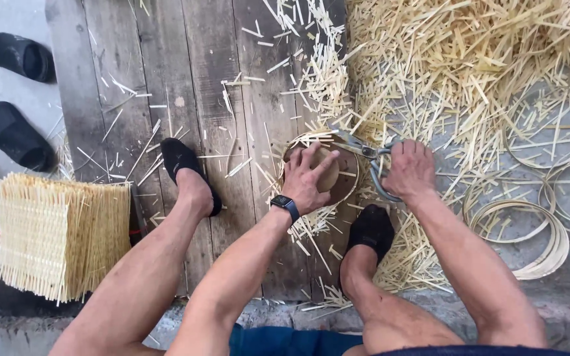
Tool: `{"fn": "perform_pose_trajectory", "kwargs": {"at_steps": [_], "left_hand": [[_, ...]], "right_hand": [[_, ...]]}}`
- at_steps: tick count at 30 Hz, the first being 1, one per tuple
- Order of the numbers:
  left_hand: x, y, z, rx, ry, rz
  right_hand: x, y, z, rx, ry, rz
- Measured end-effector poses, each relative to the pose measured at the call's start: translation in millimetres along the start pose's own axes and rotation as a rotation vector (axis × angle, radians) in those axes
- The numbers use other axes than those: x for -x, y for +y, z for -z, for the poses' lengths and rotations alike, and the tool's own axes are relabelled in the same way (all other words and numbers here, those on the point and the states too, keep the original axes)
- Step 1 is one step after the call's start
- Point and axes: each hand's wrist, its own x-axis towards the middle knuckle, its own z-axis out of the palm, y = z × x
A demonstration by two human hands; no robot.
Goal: Making a bamboo basket using woven bamboo strips and a circular frame.
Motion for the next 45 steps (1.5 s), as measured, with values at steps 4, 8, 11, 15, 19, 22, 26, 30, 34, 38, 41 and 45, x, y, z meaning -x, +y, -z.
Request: {"fn": "perform_pose_trajectory", "kwargs": {"at_steps": [4, 8, 11, 15, 19, 22, 26, 30, 34, 38, 41, 45], "left_hand": [[1.2, 5.6, 1.2, -0.017, 0.112, -0.033], [3.7, 2.6, -26.7, 0.099, 0.41, 0.046], [-1.1, -9.5, -30.8, 0.133, 0.402, 0.083], [-3.5, -13.8, -10.8, 0.121, 0.302, 0.119], [4.8, -19.5, -5.3, -0.009, 0.209, -0.094], [9.6, -14.7, -4.0, -0.044, 0.153, -0.126], [13.3, -11.9, -4.4, 0.034, 0.159, -0.058], [8.8, -9.1, 1.7, 0.016, 0.122, -0.008], [16.8, -10.8, -9.4, 0.056, 0.215, -0.047], [4.0, -4.8, -24.8, 0.206, 0.371, 0.188], [-1.9, 14.1, -36.4, 0.215, 0.502, 0.32], [-1.3, 31.1, -40.5, 0.242, 0.482, 0.343]], "right_hand": [[-4.0, 23.0, -24.0, -0.047, 0.009, -0.021], [-8.2, 36.3, -33.0, -0.158, -0.319, -0.053], [0.9, 34.4, -10.7, -0.44, -0.598, -0.088], [21.6, 34.6, -14.1, -0.314, -0.145, -0.03], [53.2, 40.7, -24.0, -0.53, 0.091, -0.15], [72.3, 10.5, -6.1, -0.812, 0.065, -0.347], [70.5, -42.6, 27.1, -1.877, 0.061, -0.318], [30.6, -38.6, 45.4, -0.925, -0.551, -0.32], [49.1, -21.3, 57.8, -0.779, -0.388, -0.28], [95.2, 2.4, 24.5, -0.708, 0.016, -0.248], [106.5, 10.3, -3.1, -0.39, 0.226, -0.107], [90.5, -4.7, -8.8, -0.168, 0.072, -0.248]]}}
